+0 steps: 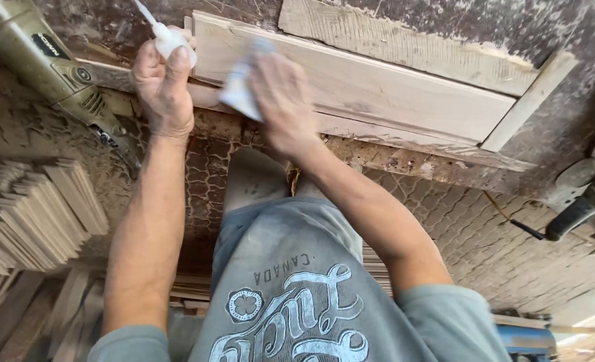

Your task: The recorder is sanding wooden panels with a power sander and applying glue to the wood edges on a workbench.

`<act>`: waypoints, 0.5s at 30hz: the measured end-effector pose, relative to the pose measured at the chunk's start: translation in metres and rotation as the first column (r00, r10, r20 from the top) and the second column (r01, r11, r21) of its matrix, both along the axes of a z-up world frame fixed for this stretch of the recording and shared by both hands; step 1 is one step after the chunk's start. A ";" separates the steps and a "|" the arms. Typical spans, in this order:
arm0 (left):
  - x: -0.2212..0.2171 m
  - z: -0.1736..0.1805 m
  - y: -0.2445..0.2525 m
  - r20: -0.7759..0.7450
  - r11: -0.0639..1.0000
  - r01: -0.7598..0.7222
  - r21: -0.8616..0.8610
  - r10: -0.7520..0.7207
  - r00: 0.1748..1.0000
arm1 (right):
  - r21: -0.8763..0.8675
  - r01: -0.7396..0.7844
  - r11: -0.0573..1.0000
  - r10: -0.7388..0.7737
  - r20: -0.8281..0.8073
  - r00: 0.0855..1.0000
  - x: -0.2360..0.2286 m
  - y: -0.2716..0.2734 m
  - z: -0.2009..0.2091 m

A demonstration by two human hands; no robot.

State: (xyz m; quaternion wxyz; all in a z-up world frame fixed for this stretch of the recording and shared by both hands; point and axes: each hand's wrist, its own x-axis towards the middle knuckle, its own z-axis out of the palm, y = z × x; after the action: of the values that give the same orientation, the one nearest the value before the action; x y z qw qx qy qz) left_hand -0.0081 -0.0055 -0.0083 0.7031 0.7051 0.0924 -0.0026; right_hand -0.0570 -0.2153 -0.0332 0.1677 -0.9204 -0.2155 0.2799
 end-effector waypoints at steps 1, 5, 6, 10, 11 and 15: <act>0.002 0.005 0.000 0.005 1.000 0.017 -0.004 -0.017 1.000 | -0.004 0.017 1.000 -0.017 0.005 1.000 0.013 0.011 0.011; -0.003 0.007 0.001 -0.021 0.971 0.065 0.229 -0.062 0.998 | 0.139 -0.060 0.989 0.047 0.100 0.994 0.029 -0.006 0.020; -0.007 0.003 0.002 0.041 0.856 0.065 0.513 -0.100 0.994 | 0.064 -0.061 0.996 0.056 0.073 0.996 0.024 -0.023 0.012; -0.031 0.042 -0.042 0.064 0.793 0.128 0.596 -0.206 0.977 | 0.030 0.109 0.994 -0.112 0.375 0.920 -0.056 -0.189 -0.029; -0.040 0.037 -0.049 0.006 0.824 0.141 0.549 -0.173 0.985 | -0.060 0.201 0.978 -0.167 0.358 0.919 -0.071 -0.236 -0.033; -0.037 0.065 -0.082 -0.242 0.874 0.298 0.384 -0.216 0.946 | 0.047 0.455 0.890 -0.405 0.542 0.736 -0.084 -0.311 -0.005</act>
State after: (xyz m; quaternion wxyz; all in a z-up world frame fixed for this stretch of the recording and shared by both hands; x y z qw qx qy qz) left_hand -0.0447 -0.0870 0.0564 0.5179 0.8408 0.0632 -0.1446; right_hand -0.1406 -0.5264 -0.0383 0.1195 -0.9922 -0.0227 -0.0265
